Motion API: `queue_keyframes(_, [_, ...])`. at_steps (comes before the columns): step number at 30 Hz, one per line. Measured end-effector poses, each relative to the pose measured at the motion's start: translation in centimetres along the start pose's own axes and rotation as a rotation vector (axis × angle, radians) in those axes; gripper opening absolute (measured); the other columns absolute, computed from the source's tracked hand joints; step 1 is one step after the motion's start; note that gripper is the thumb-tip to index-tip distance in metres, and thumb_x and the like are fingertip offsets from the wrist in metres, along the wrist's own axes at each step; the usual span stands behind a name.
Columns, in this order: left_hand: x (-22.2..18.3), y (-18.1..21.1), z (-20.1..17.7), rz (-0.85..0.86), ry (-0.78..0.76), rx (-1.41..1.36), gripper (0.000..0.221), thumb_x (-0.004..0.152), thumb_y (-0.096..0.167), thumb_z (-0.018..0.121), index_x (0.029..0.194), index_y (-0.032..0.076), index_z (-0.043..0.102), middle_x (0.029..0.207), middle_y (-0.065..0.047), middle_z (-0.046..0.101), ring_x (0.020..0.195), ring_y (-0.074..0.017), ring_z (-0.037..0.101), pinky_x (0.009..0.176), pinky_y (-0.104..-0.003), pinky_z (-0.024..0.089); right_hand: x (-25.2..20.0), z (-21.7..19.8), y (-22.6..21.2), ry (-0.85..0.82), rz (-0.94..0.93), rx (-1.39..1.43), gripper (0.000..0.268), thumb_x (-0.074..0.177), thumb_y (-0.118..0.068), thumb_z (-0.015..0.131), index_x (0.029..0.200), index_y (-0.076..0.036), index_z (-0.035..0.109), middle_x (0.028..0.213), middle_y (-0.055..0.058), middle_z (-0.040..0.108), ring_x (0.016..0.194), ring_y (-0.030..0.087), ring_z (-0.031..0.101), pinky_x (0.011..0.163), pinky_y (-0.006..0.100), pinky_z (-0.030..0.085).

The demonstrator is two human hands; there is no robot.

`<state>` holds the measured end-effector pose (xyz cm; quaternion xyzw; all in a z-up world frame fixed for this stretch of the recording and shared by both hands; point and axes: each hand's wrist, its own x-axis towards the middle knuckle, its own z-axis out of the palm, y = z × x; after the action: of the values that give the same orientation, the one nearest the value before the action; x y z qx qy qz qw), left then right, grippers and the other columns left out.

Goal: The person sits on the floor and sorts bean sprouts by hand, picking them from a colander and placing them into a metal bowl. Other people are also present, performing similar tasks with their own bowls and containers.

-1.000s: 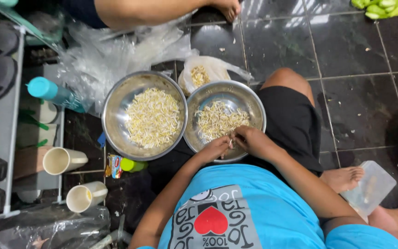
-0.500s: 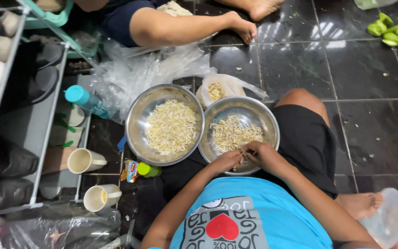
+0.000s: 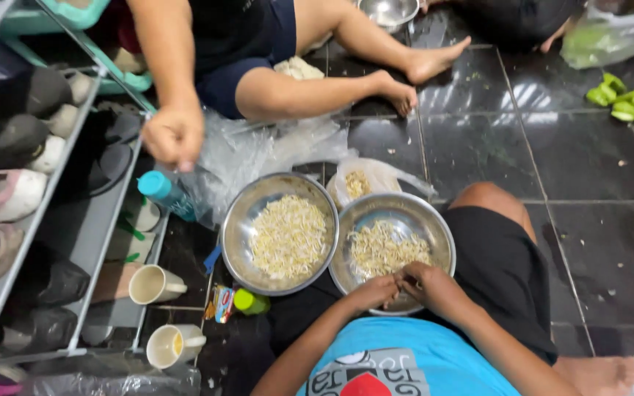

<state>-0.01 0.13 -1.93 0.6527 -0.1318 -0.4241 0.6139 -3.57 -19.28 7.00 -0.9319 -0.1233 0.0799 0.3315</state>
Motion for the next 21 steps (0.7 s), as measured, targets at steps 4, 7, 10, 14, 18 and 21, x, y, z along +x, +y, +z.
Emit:
queue_keyframes(4, [-1.9, 2.9, 0.2, -0.068, -0.086, 0.121, 0.025, 0.107, 0.031, 0.045, 0.089, 0.017, 0.055, 0.077, 0.001, 0.055, 0.068, -0.0123, 0.054, 0.066, -0.028, 0.042, 0.3, 0.1, -0.1, -0.005, 0.0, 0.06, 0.009, 0.091, -0.013, 0.071, 0.082, -0.014, 0.068, 0.08, 0.003, 0.069, 0.069, 0.016, 0.066, 0.064, 0.031, 0.049])
queue_keyframes(7, [-1.7, 3.3, 0.2, -0.069, -0.073, 0.145, 0.024, 0.104, 0.028, 0.045, 0.084, 0.017, 0.054, 0.075, 0.001, 0.055, 0.068, -0.0124, 0.053, 0.066, -0.028, 0.043, 0.3, -0.7, -0.8, -0.025, 0.041, 0.127, 0.003, 0.089, -0.013, 0.073, 0.092, -0.015, 0.074, 0.087, 0.002, 0.073, 0.075, 0.016, 0.07, 0.068, 0.031, 0.052])
queue_keyframes(10, [-1.9, 3.6, 0.3, -0.105, -0.061, 0.179, 0.024, 0.109, 0.036, 0.046, 0.097, 0.02, 0.06, 0.086, 0.005, 0.062, 0.075, -0.0093, 0.057, 0.072, -0.025, 0.046, 0.2, -0.6, -0.8, -0.035, 0.023, 0.125, 0.002, 0.09, -0.014, 0.073, 0.089, -0.014, 0.073, 0.087, 0.003, 0.074, 0.074, 0.016, 0.07, 0.069, 0.03, 0.052])
queue_keyframes(14, [-2.0, 3.4, 0.3, -0.134, -0.083, 0.097, 0.022, 0.106, 0.028, 0.047, 0.089, 0.017, 0.056, 0.079, 0.003, 0.056, 0.069, -0.01, 0.053, 0.067, -0.025, 0.042, 0.1, -0.9, -1.2, -0.079, 0.066, 0.12, 0.008, 0.093, -0.021, 0.071, 0.097, -0.016, 0.075, 0.087, 0.002, 0.074, 0.076, 0.017, 0.07, 0.069, 0.03, 0.05])
queue_keyframes(18, [-2.3, 4.3, 0.4, -0.144, -0.083, 0.123, 0.022, 0.103, 0.024, 0.046, 0.084, 0.017, 0.055, 0.075, 0.002, 0.055, 0.07, -0.0106, 0.052, 0.068, -0.025, 0.041, 0.4, -1.0, -1.1, -0.093, 0.034, 0.116, 0.008, 0.095, -0.022, 0.07, 0.092, -0.015, 0.072, 0.084, 0.004, 0.07, 0.074, 0.019, 0.067, 0.067, 0.031, 0.047])
queue_keyframes(21, [-2.6, 4.8, 0.5, -0.135, -0.077, 0.152, 0.022, 0.103, 0.027, 0.045, 0.084, 0.019, 0.053, 0.078, 0.003, 0.055, 0.072, -0.012, 0.054, 0.072, -0.028, 0.044, 0.5, -0.6, -0.8, -0.07, 0.009, 0.088, 0.012, 0.097, -0.025, 0.068, 0.091, -0.014, 0.069, 0.083, 0.005, 0.067, 0.069, 0.019, 0.064, 0.064, 0.032, 0.046])
